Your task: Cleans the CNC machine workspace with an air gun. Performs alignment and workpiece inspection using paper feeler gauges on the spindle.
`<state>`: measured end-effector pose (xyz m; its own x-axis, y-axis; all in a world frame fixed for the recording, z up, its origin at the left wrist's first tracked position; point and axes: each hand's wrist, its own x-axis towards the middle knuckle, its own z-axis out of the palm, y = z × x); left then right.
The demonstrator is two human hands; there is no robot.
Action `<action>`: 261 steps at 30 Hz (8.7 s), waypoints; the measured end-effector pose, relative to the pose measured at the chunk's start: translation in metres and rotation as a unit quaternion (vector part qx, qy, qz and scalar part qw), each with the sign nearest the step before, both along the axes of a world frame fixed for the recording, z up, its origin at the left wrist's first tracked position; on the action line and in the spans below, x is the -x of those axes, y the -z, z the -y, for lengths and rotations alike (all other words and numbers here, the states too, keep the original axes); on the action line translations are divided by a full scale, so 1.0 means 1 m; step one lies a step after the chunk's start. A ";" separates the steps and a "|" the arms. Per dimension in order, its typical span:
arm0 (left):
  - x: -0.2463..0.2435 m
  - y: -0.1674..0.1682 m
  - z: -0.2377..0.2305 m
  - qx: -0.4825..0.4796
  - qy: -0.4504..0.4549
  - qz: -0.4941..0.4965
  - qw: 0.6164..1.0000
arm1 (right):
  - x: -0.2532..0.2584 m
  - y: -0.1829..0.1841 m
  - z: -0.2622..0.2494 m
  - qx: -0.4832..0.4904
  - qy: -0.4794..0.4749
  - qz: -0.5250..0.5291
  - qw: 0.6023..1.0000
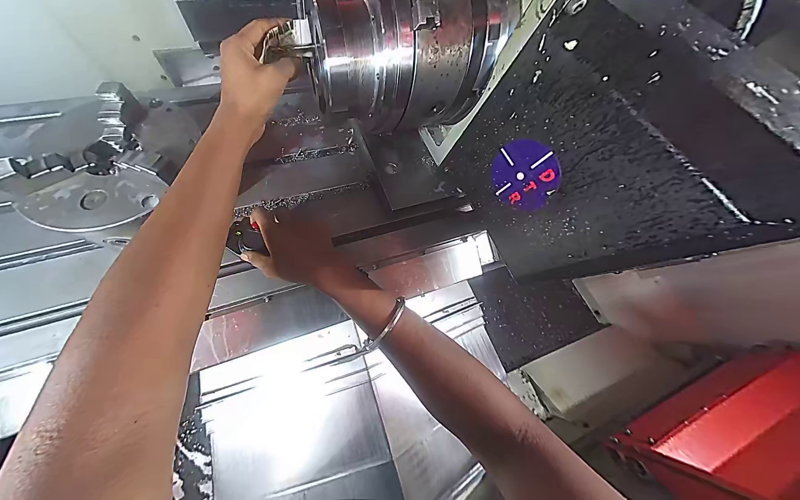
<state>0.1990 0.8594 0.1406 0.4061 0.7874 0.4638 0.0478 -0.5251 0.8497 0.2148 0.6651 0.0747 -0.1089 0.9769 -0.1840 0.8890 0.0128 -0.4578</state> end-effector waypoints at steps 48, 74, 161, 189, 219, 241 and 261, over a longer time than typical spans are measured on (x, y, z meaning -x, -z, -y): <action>-0.006 0.004 0.003 0.020 -0.069 0.011 0.997 | 0.001 0.002 0.000 -0.013 0.004 0.012 1.000; -0.004 0.004 0.005 0.060 -0.029 0.088 0.994 | 0.001 0.003 0.000 -0.009 -0.004 0.022 1.000; 0.019 0.007 0.002 0.092 0.037 0.086 0.991 | 0.000 0.001 -0.001 0.007 -0.004 0.002 1.000; 0.022 -0.001 0.004 0.055 0.007 0.012 0.998 | -0.001 0.001 -0.002 0.007 -0.007 -0.003 1.000; 0.026 0.002 0.003 0.053 -0.007 0.028 0.998 | -0.001 -0.001 -0.002 0.013 -0.004 -0.009 1.000; 0.028 0.002 0.004 0.049 -0.015 0.022 0.998 | -0.002 -0.003 -0.001 0.024 -0.006 -0.007 1.000; 0.031 0.004 0.003 0.044 -0.022 0.023 0.999 | -0.002 0.000 -0.002 0.023 0.000 -0.009 1.000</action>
<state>0.1676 0.8565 0.1364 0.3497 0.8431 0.4085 0.0304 -0.4460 0.8945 0.2165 0.6674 0.0748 -0.1130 0.9673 -0.2271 0.8806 -0.0084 -0.4737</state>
